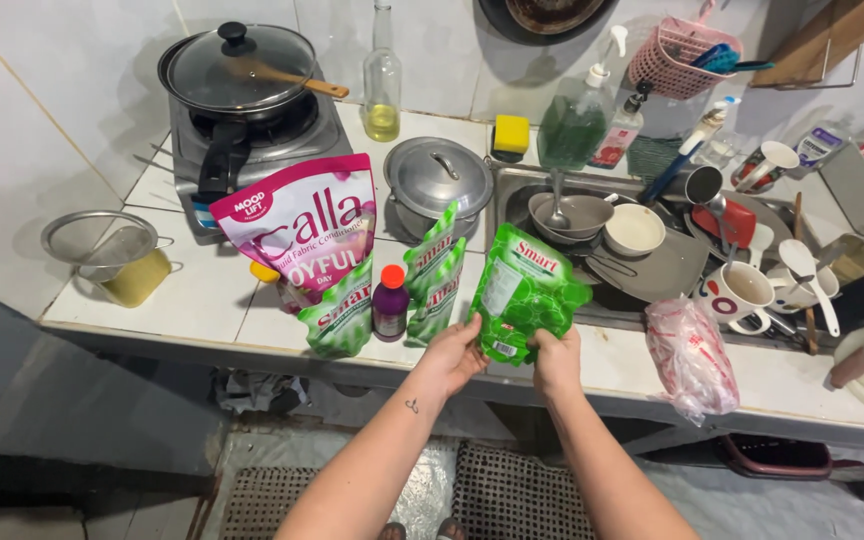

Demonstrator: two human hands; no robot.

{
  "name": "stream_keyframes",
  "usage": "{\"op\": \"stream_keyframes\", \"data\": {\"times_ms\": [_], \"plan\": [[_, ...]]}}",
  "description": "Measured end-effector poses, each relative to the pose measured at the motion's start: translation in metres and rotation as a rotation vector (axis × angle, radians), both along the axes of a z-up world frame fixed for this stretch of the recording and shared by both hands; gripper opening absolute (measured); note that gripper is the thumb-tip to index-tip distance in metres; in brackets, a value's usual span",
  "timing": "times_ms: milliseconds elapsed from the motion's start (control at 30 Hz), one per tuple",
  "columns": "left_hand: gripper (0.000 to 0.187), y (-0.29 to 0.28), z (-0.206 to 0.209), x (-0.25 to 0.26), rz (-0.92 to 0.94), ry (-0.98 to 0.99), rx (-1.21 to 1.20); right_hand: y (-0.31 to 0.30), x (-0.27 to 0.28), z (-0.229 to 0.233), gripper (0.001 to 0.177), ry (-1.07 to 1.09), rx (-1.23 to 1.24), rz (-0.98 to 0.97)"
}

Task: Unpack various grocery items from bags and place them onto a table and into other bags.

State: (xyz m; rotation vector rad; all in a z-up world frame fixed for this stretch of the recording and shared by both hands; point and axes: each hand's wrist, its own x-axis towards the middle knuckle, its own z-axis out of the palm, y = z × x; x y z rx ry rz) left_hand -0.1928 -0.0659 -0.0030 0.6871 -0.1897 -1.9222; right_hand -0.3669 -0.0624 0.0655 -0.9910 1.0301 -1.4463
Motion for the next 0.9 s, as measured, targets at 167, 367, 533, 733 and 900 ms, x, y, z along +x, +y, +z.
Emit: {"op": "stream_keyframes", "data": {"times_ms": [167, 367, 533, 733, 900], "plan": [[0.036, 0.0, -0.005, -0.009, 0.208, -0.083, 0.032, 0.001, -0.006, -0.016, 0.027, 0.076, -0.02, -0.005], [0.059, 0.017, 0.014, 0.005, 0.254, -0.34, -0.022, 0.006, -0.01, -0.031, 0.033, 0.528, -0.066, 0.061], [0.07, 0.024, -0.027, 0.014, 0.21, -0.504, -0.134, 0.003, 0.01, -0.029, 0.048, 0.552, -0.049, 0.065], [0.065, 0.042, -0.027, 0.019, 0.295, -0.744, -0.179, -0.035, 0.009, -0.063, 0.047, 0.482, -0.088, 0.165], [0.041, 0.072, 0.031, 0.027, 0.436, -1.19, -0.249, -0.042, 0.035, -0.037, 0.045, 0.588, 0.054, 0.177]]}}
